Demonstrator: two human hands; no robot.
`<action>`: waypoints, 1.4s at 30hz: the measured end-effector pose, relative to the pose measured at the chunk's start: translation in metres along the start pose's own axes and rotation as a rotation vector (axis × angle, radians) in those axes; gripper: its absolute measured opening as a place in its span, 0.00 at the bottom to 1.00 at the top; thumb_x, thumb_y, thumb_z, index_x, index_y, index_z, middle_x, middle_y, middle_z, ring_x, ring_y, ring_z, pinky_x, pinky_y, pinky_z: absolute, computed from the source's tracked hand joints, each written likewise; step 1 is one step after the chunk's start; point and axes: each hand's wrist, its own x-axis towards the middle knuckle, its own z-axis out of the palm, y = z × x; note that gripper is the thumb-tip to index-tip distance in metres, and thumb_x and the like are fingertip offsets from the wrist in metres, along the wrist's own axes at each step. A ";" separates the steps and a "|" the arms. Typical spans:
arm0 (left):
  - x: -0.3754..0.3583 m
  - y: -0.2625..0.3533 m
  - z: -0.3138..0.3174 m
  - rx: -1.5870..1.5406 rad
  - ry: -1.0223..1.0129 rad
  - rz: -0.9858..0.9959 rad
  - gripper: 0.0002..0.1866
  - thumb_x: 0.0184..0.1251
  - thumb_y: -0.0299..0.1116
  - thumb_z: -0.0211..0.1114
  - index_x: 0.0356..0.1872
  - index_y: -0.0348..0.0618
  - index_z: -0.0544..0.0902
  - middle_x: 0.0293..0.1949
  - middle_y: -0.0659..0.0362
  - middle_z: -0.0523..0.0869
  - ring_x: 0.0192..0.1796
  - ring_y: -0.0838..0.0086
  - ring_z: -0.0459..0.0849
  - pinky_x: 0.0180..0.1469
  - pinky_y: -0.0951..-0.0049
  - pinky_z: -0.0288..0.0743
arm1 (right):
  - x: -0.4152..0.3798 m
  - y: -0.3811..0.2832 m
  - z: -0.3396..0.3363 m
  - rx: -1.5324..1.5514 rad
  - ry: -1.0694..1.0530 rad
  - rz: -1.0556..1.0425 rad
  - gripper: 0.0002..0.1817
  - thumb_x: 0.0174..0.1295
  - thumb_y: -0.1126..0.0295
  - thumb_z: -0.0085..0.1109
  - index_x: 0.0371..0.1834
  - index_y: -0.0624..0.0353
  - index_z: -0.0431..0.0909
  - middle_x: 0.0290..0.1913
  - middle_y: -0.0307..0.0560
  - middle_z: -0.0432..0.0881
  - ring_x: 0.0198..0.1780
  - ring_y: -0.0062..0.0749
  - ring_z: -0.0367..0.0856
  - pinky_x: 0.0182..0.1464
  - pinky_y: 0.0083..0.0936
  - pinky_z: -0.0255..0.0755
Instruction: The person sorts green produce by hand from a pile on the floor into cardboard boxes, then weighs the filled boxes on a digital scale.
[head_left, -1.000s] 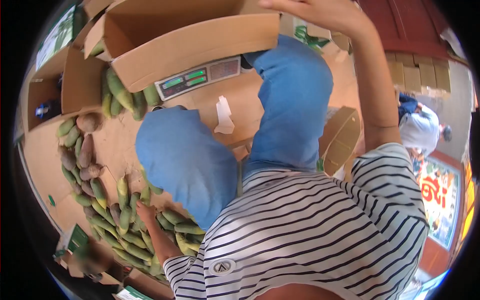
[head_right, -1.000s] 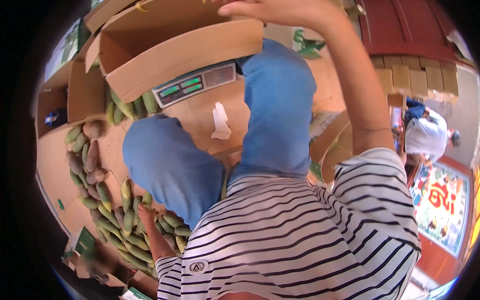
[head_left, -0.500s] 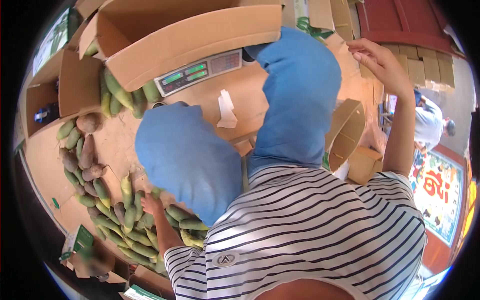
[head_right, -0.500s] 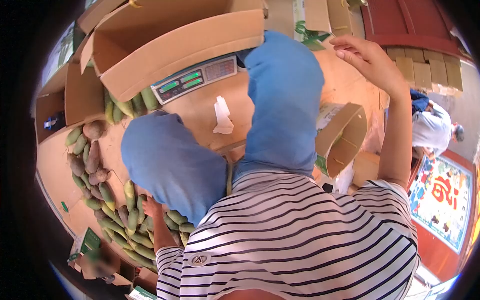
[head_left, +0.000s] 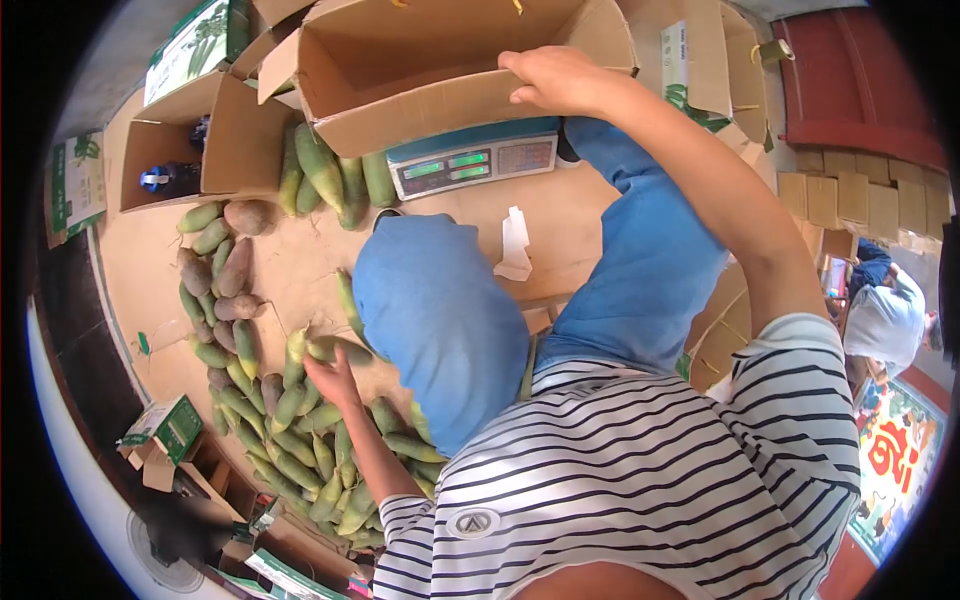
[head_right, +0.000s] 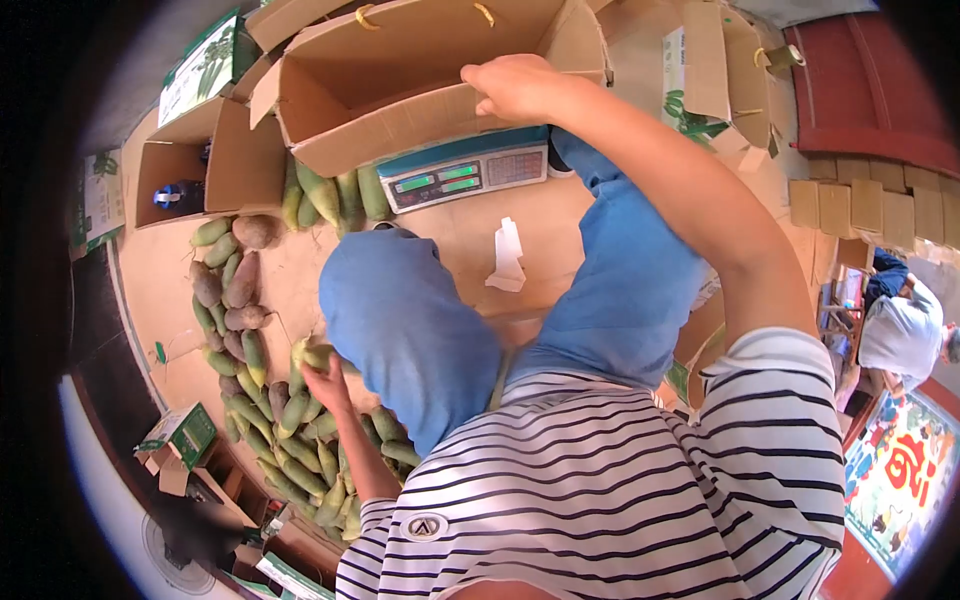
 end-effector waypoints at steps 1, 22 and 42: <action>0.012 0.035 -0.015 -0.177 0.055 -0.002 0.24 0.57 0.31 0.69 0.51 0.33 0.71 0.50 0.48 0.77 0.49 0.63 0.79 0.50 0.67 0.74 | 0.002 0.001 0.002 0.015 0.022 -0.038 0.16 0.59 0.66 0.58 0.46 0.62 0.69 0.40 0.57 0.79 0.47 0.53 0.76 0.45 0.46 0.69; 0.099 0.304 0.000 -0.454 0.255 0.495 0.10 0.56 0.31 0.62 0.38 0.39 0.78 0.37 0.49 0.79 0.43 0.55 0.77 0.46 0.62 0.72 | 0.004 0.011 0.008 0.042 0.129 -0.216 0.16 0.60 0.65 0.56 0.48 0.62 0.68 0.42 0.64 0.77 0.47 0.59 0.74 0.45 0.46 0.67; -0.037 -0.052 0.091 0.077 -0.370 -0.707 0.38 0.43 0.46 0.73 0.54 0.34 0.70 0.50 0.40 0.77 0.54 0.51 0.77 0.55 0.61 0.72 | 0.009 -0.001 0.002 0.131 -0.002 -0.210 0.17 0.61 0.67 0.55 0.50 0.65 0.70 0.39 0.64 0.78 0.43 0.57 0.76 0.44 0.40 0.68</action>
